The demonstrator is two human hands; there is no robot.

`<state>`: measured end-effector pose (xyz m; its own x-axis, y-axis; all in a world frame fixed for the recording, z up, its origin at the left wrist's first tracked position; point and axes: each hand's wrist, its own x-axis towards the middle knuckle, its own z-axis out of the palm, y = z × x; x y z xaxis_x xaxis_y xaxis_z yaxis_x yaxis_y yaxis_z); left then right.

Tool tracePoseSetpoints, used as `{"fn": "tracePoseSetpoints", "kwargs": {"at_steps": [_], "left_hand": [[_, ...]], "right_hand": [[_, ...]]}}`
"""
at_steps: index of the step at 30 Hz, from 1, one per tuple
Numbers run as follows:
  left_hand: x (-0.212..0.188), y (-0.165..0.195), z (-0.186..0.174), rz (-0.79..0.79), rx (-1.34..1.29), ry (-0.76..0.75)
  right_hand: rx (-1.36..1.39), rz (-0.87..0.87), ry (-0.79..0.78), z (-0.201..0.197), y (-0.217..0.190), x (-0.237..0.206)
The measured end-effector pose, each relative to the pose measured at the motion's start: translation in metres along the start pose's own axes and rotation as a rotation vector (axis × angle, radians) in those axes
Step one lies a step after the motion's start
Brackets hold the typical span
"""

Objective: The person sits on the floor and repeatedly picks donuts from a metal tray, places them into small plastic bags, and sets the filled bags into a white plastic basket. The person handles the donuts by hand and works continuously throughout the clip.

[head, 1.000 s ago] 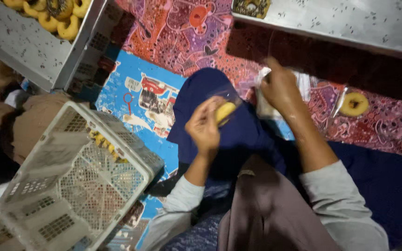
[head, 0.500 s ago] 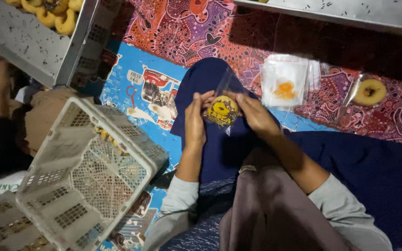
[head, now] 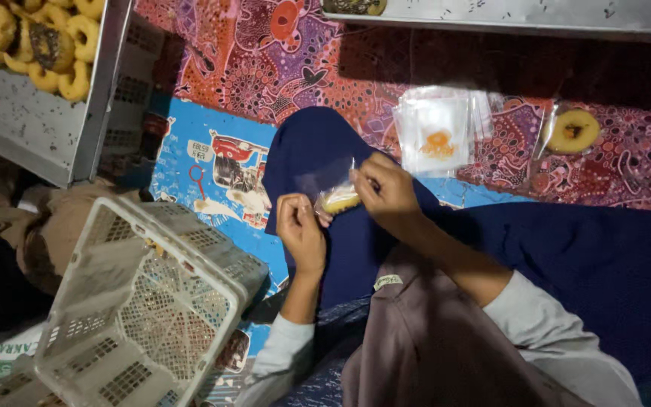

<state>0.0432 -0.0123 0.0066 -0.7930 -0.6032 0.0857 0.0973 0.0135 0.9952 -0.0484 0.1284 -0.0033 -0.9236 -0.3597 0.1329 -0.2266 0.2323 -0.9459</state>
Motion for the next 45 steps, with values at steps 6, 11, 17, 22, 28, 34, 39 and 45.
{"fn": "tracePoseSetpoints", "kwargs": {"at_steps": [6,11,17,22,28,34,39,45], "left_hand": [[-0.004,0.007,0.013,0.185,0.583,-0.201],[0.015,-0.037,0.109,0.215,0.521,-0.575],[0.076,-0.134,0.225,0.312,0.741,-0.6],[0.085,-0.16,0.223,0.236,0.936,-0.715],[0.065,-0.11,0.216,0.363,0.672,-0.705],[0.091,-0.06,0.205,-0.179,-0.017,-0.373],[0.092,-0.044,0.19,0.036,0.123,-0.232],[0.055,0.003,0.172,0.344,0.195,-0.474]], "right_hand": [[0.388,0.301,-0.045,-0.021,0.058,-0.023],[0.152,0.306,0.087,-0.094,0.116,-0.001],[-0.179,0.37,0.803,-0.215,0.191,-0.001],[-0.929,0.184,0.716,-0.224,0.196,-0.002],[-0.301,0.388,0.189,-0.163,0.133,0.05],[-0.253,0.16,0.151,-0.141,0.056,0.062],[-0.502,-0.213,0.381,-0.124,-0.008,0.038],[-0.592,-0.239,0.212,-0.124,-0.014,0.053]]}}
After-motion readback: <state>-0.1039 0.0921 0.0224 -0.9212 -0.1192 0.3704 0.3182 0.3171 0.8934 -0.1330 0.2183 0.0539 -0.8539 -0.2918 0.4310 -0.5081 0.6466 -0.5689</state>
